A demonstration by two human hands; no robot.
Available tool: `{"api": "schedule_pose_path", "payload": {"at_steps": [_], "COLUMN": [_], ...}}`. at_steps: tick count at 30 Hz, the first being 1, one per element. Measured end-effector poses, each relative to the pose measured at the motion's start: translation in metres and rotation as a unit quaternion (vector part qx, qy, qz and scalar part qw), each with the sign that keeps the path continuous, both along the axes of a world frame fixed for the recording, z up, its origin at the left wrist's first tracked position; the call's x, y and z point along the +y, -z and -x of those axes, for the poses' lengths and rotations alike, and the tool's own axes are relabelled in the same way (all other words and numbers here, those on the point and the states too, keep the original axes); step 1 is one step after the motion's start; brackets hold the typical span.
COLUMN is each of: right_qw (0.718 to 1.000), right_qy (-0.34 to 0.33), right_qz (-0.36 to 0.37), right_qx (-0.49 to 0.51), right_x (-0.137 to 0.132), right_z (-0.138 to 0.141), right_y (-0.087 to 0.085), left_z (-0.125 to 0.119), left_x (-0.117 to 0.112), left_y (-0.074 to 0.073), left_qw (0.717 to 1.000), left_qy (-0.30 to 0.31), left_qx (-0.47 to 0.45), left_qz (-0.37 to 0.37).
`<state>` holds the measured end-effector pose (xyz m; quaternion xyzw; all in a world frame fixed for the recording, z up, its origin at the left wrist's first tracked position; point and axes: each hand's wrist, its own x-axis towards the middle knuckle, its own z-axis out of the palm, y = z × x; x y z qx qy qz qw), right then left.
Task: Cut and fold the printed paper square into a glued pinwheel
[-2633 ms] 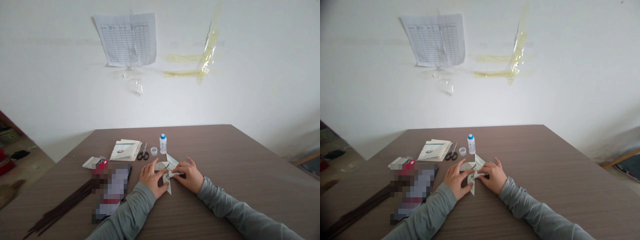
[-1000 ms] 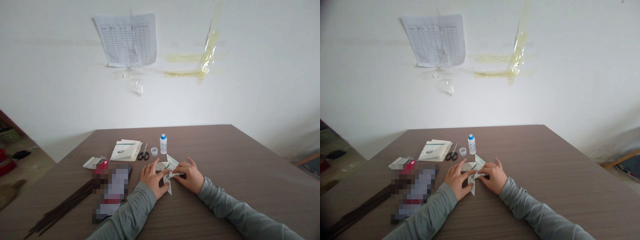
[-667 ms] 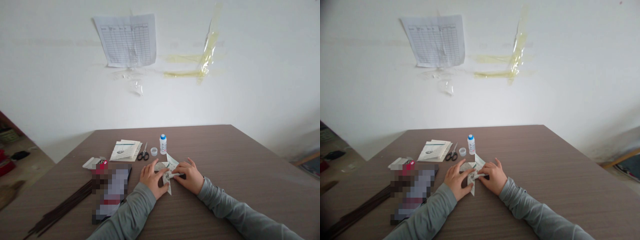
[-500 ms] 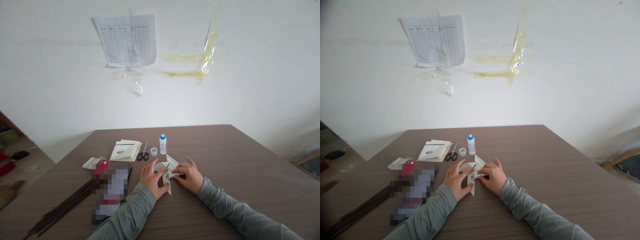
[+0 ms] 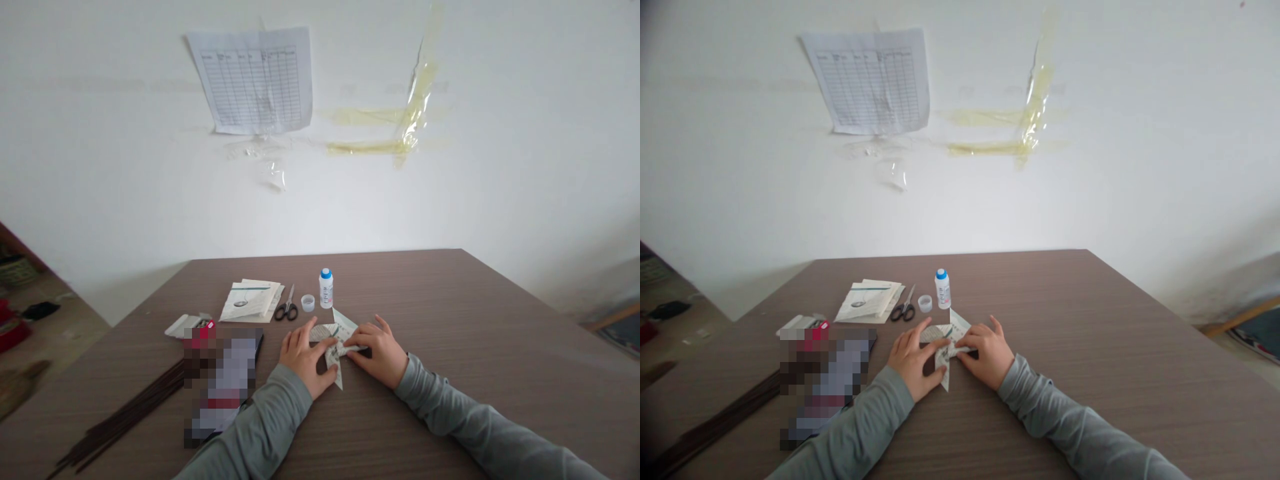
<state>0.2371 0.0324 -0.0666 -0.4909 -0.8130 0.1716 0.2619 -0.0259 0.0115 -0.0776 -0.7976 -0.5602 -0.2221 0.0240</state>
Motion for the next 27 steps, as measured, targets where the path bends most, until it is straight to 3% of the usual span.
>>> {"api": "schedule_pose_path", "payload": {"at_steps": [12,27], "right_qw": [0.999,1.000], "right_qy": [-0.009,-0.003], "right_qz": [-0.034,-0.017], "right_qx": [0.009,0.014], "right_x": [0.0009,-0.0003], "right_z": [-0.0034,-0.0013], "right_y": [0.0043,0.0027], "left_z": [0.0000,-0.0001], "left_x": [-0.0031,0.0008], "left_y": [-0.0075,-0.0060], "left_qw": [1.000,1.000], "left_qy": [0.002,0.004], "left_qx": [0.003,0.005], "left_qz": [0.013,0.025]}}
